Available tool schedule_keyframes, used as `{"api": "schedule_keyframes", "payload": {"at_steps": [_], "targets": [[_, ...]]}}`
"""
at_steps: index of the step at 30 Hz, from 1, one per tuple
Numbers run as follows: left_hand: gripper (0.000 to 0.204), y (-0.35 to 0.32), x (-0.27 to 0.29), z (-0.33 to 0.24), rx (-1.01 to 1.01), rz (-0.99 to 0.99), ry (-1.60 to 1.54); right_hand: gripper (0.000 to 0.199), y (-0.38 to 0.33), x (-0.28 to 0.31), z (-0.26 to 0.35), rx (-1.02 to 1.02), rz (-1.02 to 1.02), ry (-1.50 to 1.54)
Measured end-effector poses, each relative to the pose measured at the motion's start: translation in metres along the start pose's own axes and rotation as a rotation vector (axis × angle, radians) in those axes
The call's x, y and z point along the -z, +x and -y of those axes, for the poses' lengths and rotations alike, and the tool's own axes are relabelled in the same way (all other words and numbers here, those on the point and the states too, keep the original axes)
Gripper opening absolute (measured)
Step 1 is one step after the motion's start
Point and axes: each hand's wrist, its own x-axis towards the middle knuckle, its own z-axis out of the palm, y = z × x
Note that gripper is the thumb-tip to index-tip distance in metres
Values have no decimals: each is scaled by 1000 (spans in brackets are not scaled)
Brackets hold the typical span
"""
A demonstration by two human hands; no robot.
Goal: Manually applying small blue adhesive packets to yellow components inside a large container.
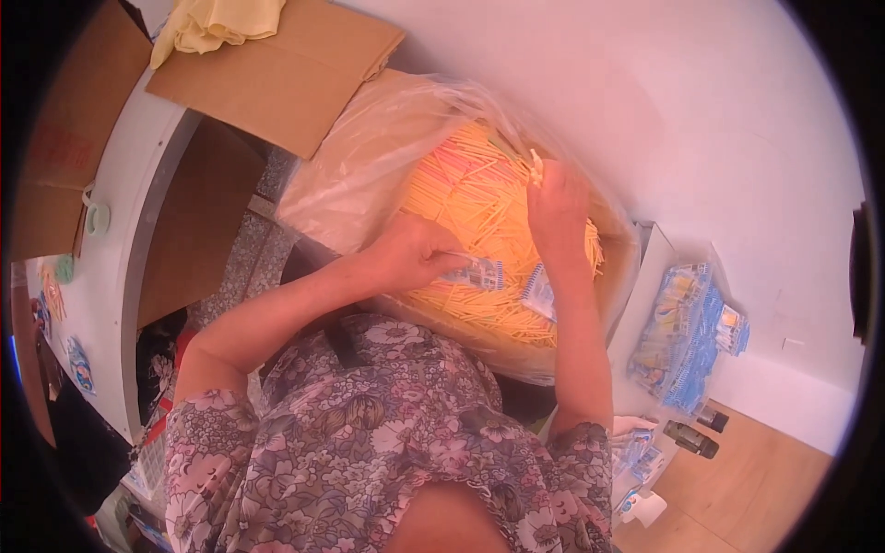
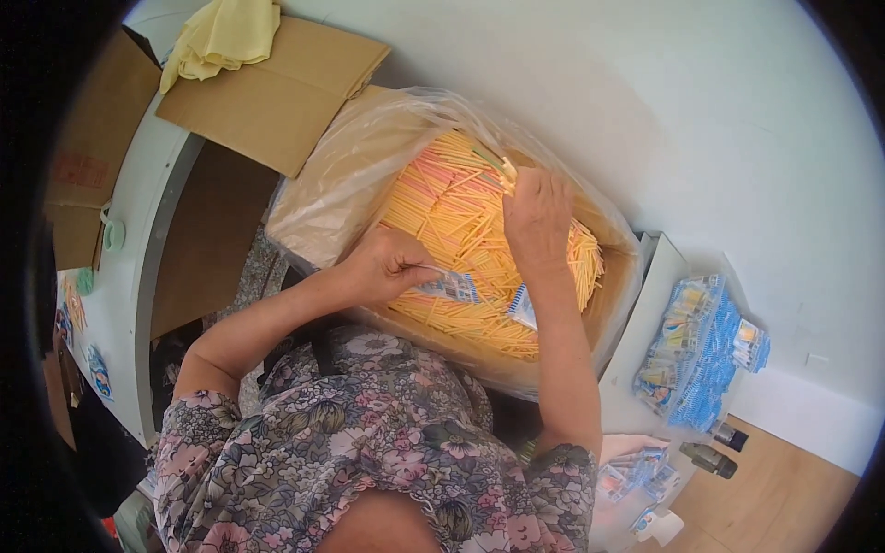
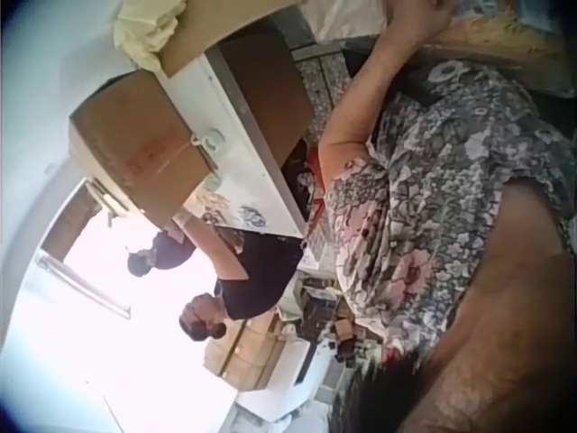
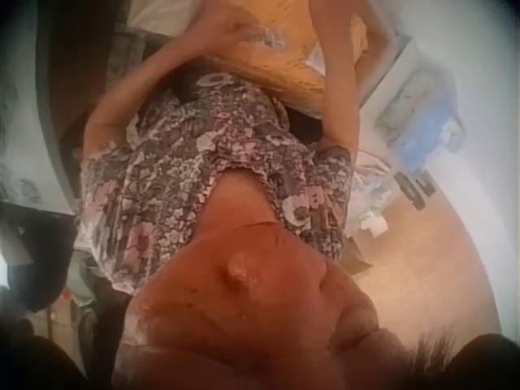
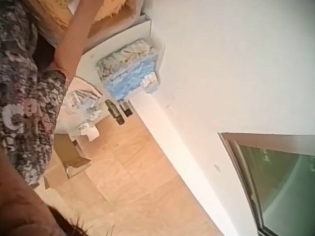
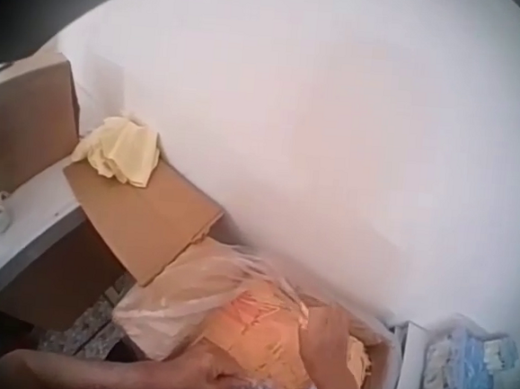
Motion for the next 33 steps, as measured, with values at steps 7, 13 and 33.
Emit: {"api": "schedule_keyframes", "payload": {"at_steps": [7, 13, 33], "targets": [[9, -1, -7, -1, -9, -10, -20, 12, -17, -8, -8, -1296, 384, 1906], [11, 0, -10, -2, 75, 13, -40, 14, 13, -30, -14, -1550, 153, 1953], [13, 31, -39, -28, 220, 215, -733, 31, -39, 44, 53, -1217, 78, 2009]]}}
